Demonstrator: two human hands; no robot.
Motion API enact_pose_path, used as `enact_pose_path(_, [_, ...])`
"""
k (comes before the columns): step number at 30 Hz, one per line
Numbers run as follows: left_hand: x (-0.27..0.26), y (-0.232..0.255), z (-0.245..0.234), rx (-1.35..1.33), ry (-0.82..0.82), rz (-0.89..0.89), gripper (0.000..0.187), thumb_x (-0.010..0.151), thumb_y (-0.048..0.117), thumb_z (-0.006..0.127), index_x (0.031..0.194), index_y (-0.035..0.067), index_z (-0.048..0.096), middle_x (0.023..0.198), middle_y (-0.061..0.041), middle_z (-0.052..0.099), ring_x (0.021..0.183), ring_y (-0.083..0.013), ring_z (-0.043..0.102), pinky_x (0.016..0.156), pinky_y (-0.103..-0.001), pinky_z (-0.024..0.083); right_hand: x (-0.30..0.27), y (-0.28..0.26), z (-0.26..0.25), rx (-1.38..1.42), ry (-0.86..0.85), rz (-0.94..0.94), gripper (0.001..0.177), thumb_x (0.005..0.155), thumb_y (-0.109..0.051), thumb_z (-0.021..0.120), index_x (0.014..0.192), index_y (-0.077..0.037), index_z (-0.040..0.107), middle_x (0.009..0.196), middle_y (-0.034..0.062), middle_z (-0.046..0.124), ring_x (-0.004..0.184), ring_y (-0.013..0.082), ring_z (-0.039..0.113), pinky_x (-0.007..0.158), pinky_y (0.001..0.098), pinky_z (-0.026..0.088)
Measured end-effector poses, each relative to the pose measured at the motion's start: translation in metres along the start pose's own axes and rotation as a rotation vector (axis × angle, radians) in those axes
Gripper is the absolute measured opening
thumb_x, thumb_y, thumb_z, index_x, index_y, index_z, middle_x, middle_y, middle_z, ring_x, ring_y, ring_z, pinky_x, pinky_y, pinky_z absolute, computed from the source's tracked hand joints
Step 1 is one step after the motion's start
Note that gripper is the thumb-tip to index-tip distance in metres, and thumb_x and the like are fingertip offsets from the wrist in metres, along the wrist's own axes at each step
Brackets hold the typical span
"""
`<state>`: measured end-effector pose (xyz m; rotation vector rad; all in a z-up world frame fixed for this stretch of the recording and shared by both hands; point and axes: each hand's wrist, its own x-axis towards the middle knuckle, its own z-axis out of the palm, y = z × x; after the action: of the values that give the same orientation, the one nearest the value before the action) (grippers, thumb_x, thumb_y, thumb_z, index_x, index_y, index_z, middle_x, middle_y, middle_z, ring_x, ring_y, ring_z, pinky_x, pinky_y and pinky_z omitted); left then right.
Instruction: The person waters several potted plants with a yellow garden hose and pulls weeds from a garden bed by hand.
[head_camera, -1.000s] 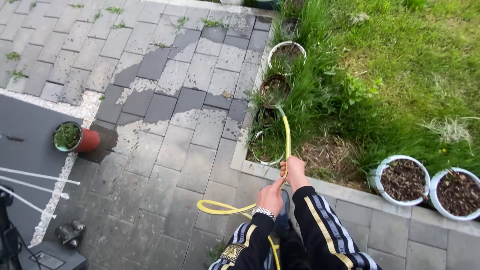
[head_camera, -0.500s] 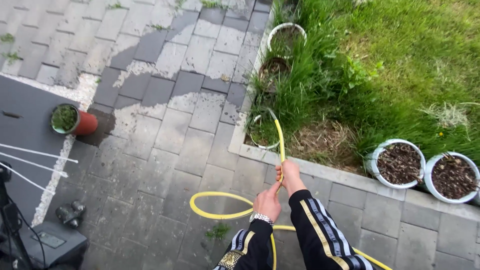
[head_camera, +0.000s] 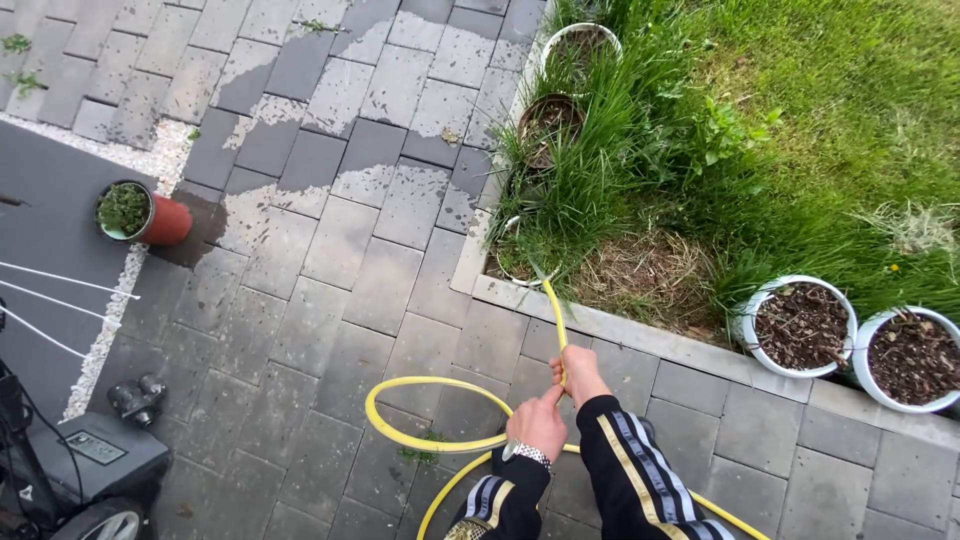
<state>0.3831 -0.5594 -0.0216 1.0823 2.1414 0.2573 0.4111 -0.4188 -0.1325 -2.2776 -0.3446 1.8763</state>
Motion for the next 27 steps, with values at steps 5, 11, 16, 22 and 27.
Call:
enact_pose_path(5, [-0.006, 0.01, -0.01, 0.001, -0.043, -0.025, 0.051, 0.093, 0.015, 0.05, 0.139, 0.034, 0.062, 0.089, -0.019, 0.071, 0.081, -0.0454, 0.067, 0.065, -0.06, 0.051, -0.008, -0.002, -0.001, -0.052, 0.019, 0.045, 0.029, 0.098, -0.005, 0.033, 0.115, 0.009, 0.051, 0.07, 0.0245, 0.061, 0.042, 0.0208, 0.04, 0.035, 0.0325, 0.028])
enact_pose_path(11, [0.004, 0.005, -0.014, -0.001, -0.013, 0.036, 0.056, 0.09, 0.012, 0.048, 0.138, 0.038, 0.06, 0.085, -0.019, 0.069, 0.079, -0.0474, 0.065, 0.064, -0.062, 0.049, -0.03, -0.02, -0.002, 0.05, 0.014, -0.006, 0.028, 0.094, -0.001, 0.034, 0.11, 0.01, 0.054, 0.075, 0.0242, 0.063, 0.044, 0.0199, 0.04, 0.034, 0.0328, 0.027])
enact_pose_path(16, [0.014, 0.021, -0.014, 0.035, -0.032, 0.134, 0.052, 0.091, 0.012, 0.048, 0.136, 0.036, 0.062, 0.085, -0.018, 0.069, 0.079, -0.0462, 0.065, 0.063, -0.062, 0.049, -0.014, -0.032, -0.026, 0.189, 0.05, -0.022, 0.023, 0.094, -0.004, 0.037, 0.105, 0.007, 0.053, 0.074, 0.0232, 0.06, 0.047, 0.0208, 0.038, 0.037, 0.0336, 0.025])
enact_pose_path(22, [0.035, 0.058, 0.019, 0.098, -0.101, 0.253, 0.05, 0.092, 0.014, 0.046, 0.136, 0.034, 0.061, 0.089, -0.018, 0.069, 0.083, -0.0466, 0.064, 0.065, -0.062, 0.048, 0.005, -0.06, -0.082, 0.303, 0.096, -0.022, 0.025, 0.092, -0.002, 0.034, 0.104, 0.007, 0.054, 0.071, 0.019, 0.06, 0.043, 0.0217, 0.034, 0.036, 0.0347, 0.026])
enact_pose_path(27, [0.063, 0.104, 0.058, 0.072, -0.061, 0.362, 0.048, 0.088, 0.01, 0.051, 0.13, 0.026, 0.065, 0.091, -0.02, 0.07, 0.085, -0.0474, 0.065, 0.072, -0.061, 0.05, 0.051, -0.095, -0.135, 0.46, 0.09, -0.106, 0.02, 0.098, -0.014, 0.04, 0.106, -0.002, 0.052, 0.069, 0.0183, 0.059, 0.043, 0.0175, 0.035, 0.034, 0.0298, 0.024])
